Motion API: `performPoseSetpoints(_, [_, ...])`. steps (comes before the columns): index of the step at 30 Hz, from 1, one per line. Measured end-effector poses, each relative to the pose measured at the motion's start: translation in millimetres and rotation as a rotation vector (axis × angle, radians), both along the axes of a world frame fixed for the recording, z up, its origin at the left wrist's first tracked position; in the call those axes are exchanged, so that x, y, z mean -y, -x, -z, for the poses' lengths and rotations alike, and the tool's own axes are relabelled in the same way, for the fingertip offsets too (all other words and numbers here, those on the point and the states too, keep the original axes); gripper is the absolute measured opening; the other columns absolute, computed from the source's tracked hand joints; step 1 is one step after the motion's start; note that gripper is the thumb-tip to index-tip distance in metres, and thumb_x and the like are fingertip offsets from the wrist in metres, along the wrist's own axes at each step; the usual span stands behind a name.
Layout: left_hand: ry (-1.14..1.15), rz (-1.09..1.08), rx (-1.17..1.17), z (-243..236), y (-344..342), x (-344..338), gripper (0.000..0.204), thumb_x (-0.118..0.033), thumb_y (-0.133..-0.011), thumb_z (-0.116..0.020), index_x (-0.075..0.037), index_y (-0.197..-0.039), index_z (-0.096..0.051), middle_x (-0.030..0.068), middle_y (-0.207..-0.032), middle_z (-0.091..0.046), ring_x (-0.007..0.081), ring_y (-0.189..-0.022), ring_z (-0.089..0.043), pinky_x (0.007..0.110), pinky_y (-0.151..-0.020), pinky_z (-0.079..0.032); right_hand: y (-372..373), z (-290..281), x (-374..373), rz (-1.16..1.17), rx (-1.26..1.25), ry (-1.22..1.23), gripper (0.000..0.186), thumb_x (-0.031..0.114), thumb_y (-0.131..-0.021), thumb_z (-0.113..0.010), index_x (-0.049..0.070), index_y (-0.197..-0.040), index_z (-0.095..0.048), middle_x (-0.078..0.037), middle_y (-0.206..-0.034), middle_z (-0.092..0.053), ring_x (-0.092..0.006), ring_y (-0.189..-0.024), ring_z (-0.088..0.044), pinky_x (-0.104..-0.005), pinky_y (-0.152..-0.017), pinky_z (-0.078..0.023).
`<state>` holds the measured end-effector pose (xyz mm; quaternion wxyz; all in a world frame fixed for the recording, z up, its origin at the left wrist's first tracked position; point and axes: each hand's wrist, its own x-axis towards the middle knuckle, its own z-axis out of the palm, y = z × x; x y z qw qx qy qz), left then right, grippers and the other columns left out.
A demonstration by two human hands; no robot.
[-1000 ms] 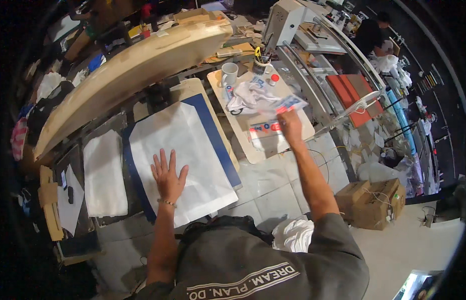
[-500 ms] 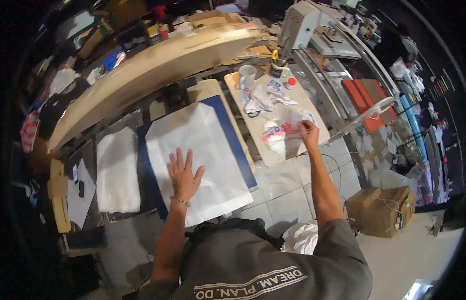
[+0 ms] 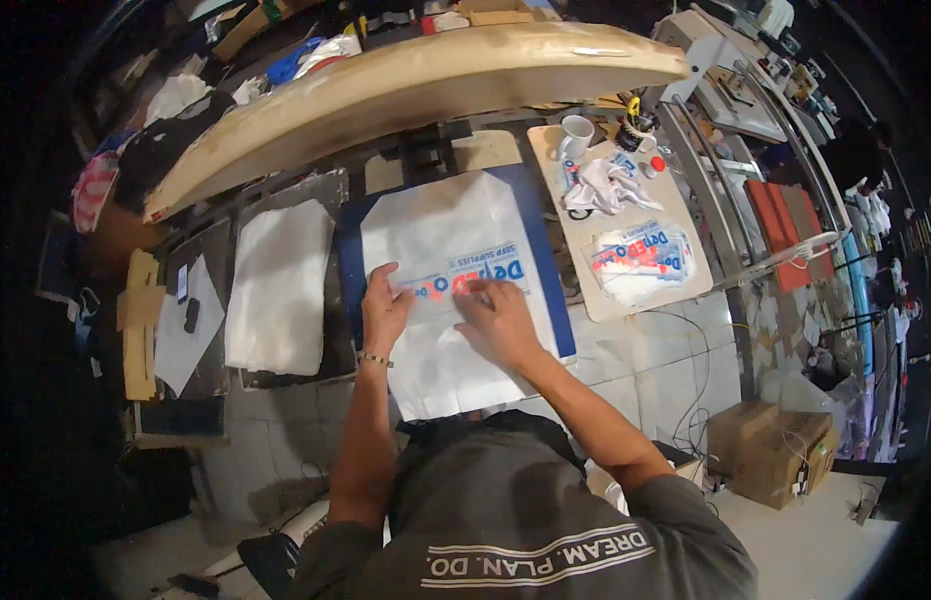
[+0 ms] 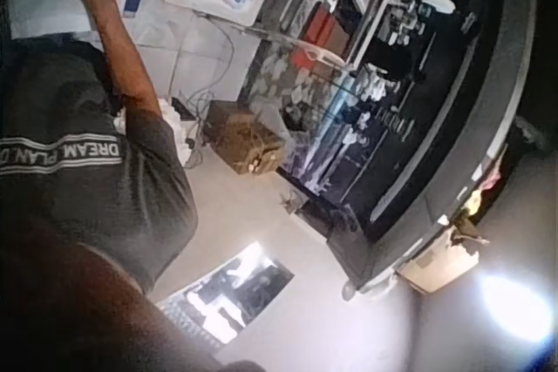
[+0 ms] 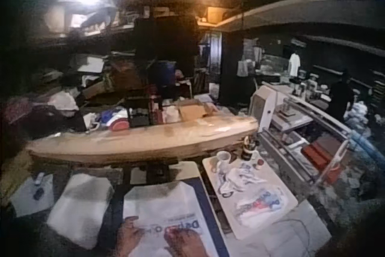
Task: The person places transfer prints onto bags on a heat press, operates the machine to press them, wipes the transfers with a cloth, and stacks the printed bags.
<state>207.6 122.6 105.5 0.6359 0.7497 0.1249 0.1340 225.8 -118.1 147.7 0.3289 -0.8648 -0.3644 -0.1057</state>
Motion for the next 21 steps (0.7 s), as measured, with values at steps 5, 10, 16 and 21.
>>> performPoseSetpoints(5, [-0.238, -0.045, -0.074, -13.5, 10.1, 0.0, 0.052, 0.003, -0.085, -0.076, 0.001, -0.133, -0.057, 0.0032, -0.085, -0.061, 0.0103, -0.074, -0.06, 0.028, -0.065, -0.052, -1.1, 25.7, 3.7, 0.064, 0.002, 0.121, 0.054, 0.035, -0.089, -0.076, 0.012, -0.137, -0.064, -0.021, -0.149, -0.052, -0.0459, -0.143, -0.04, -0.0608, -0.119, -0.028])
performPoseSetpoints(10, [-0.465, -0.216, 0.191, -9.1, 9.3, -3.2, 0.049, -0.005, -0.082, -0.081, 0.0, -0.128, -0.062, 0.0109, -0.086, -0.065, 0.0196, -0.067, -0.063, 0.034, -0.066, -0.054, 0.5, 17.0, -0.5, 0.042, 0.04, 0.068, 0.051, 0.029, -0.089, -0.075, 0.011, -0.135, -0.065, -0.023, -0.146, -0.054, -0.0456, -0.14, -0.043, -0.0589, -0.118, -0.031])
performPoseSetpoints(16, [-0.301, -0.199, -0.054, -3.7, 14.7, -34.0, 0.044, -0.012, -0.083, -0.083, 0.0, -0.122, -0.067, 0.0144, -0.102, -0.067, 0.023, -0.085, -0.068, 0.034, -0.072, -0.056, -23.2, 4.0, 32.5, 0.378, 0.134, -0.053, 0.042, 0.019, -0.09, -0.073, 0.006, -0.129, -0.066, -0.025, -0.133, -0.057, -0.0439, -0.121, -0.055, -0.0557, -0.102, -0.042])
performPoseSetpoints(21, [-0.553, -0.166, 0.007, -14.9, 6.4, -24.1, 0.045, -0.017, -0.08, -0.086, -0.001, -0.119, -0.069, 0.0137, -0.101, -0.065, 0.0278, -0.089, -0.067, 0.039, -0.076, -0.056, -45.1, 17.6, 53.9, 0.428, -0.199, -0.178, 0.033, 0.007, -0.093, -0.067, 0.002, -0.125, -0.066, -0.022, -0.116, -0.058, -0.0398, -0.109, -0.057, -0.0467, -0.096, -0.047])
